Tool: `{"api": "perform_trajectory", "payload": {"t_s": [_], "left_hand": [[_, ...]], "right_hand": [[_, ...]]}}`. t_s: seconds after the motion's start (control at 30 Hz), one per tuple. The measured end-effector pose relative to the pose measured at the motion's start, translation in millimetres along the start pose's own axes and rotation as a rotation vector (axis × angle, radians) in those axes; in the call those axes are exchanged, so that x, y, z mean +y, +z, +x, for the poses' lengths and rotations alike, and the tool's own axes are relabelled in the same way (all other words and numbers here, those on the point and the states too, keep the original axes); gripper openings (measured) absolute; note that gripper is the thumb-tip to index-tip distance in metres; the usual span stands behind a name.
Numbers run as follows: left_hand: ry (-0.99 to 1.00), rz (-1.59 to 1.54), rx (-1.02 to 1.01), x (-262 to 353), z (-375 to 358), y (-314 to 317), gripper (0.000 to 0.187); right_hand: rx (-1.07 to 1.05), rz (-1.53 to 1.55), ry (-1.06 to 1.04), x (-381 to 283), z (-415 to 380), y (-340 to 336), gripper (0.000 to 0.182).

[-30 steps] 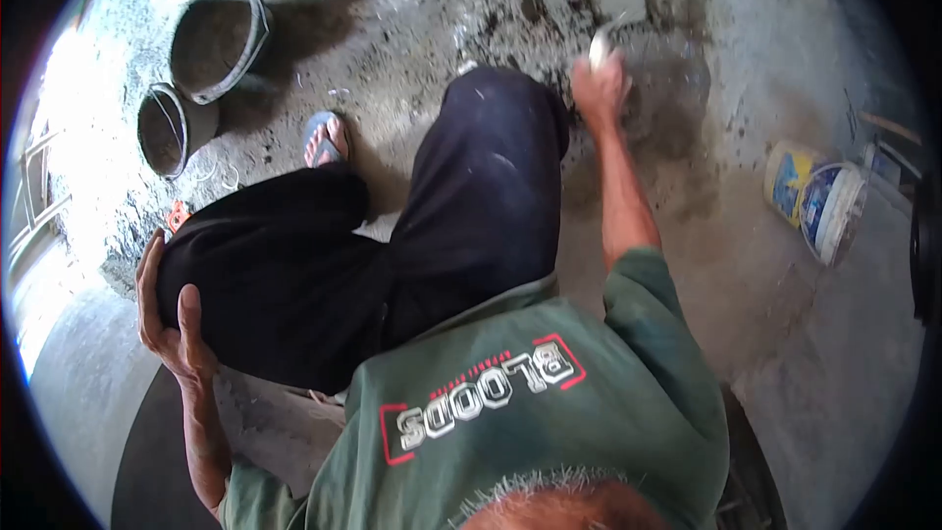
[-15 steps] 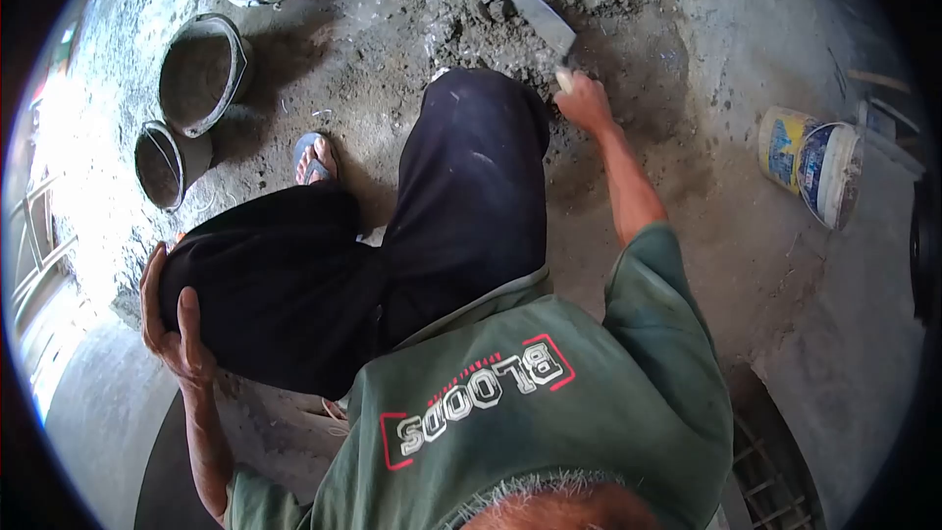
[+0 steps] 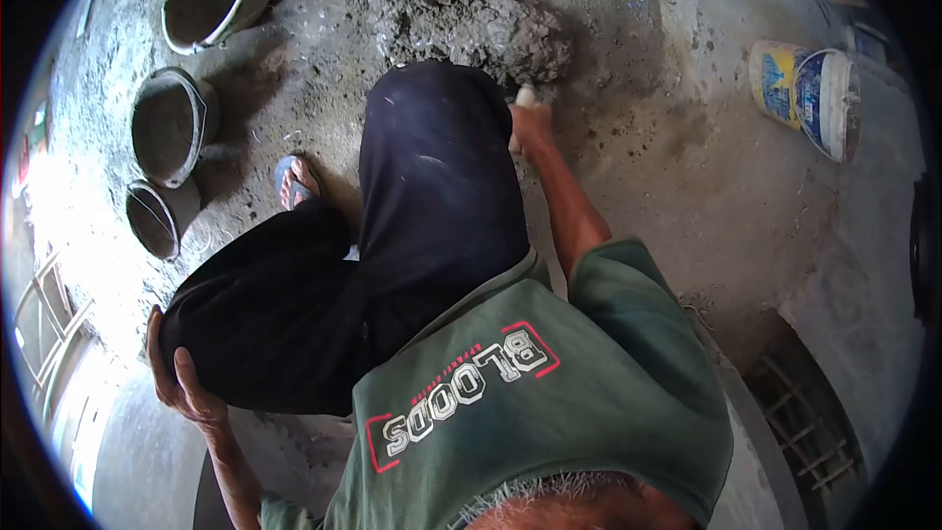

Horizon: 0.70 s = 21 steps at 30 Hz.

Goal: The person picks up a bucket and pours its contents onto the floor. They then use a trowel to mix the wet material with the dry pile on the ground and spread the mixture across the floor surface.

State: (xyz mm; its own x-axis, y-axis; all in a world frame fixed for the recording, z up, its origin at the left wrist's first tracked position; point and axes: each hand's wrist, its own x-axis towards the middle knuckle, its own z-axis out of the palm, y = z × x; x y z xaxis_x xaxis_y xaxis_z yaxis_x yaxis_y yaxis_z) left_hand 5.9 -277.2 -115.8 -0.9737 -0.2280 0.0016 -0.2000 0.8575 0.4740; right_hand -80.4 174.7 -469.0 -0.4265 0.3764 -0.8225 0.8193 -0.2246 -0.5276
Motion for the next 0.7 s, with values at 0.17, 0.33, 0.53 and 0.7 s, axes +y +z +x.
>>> {"api": "perform_trajectory", "payload": {"t_s": [0.17,0.33,0.53,0.7], "left_hand": [[0.037,-0.007,-0.056,5,8,4,0.051],[0.008,-0.013,-0.031,13,7,3,0.044],[-0.050,-0.048,-0.014,-1,-15,-7,0.041],[-0.192,-0.131,0.030,-16,-38,-16,0.042]], "right_hand": [[0.099,-0.336,-0.607,-25,-14,8,0.025],[0.301,-0.686,-0.911,-40,0,8,0.039],[0.498,-0.774,-0.845,-121,28,-67,0.042],[0.675,-0.682,-0.419,-150,229,-204,0.032]]}}
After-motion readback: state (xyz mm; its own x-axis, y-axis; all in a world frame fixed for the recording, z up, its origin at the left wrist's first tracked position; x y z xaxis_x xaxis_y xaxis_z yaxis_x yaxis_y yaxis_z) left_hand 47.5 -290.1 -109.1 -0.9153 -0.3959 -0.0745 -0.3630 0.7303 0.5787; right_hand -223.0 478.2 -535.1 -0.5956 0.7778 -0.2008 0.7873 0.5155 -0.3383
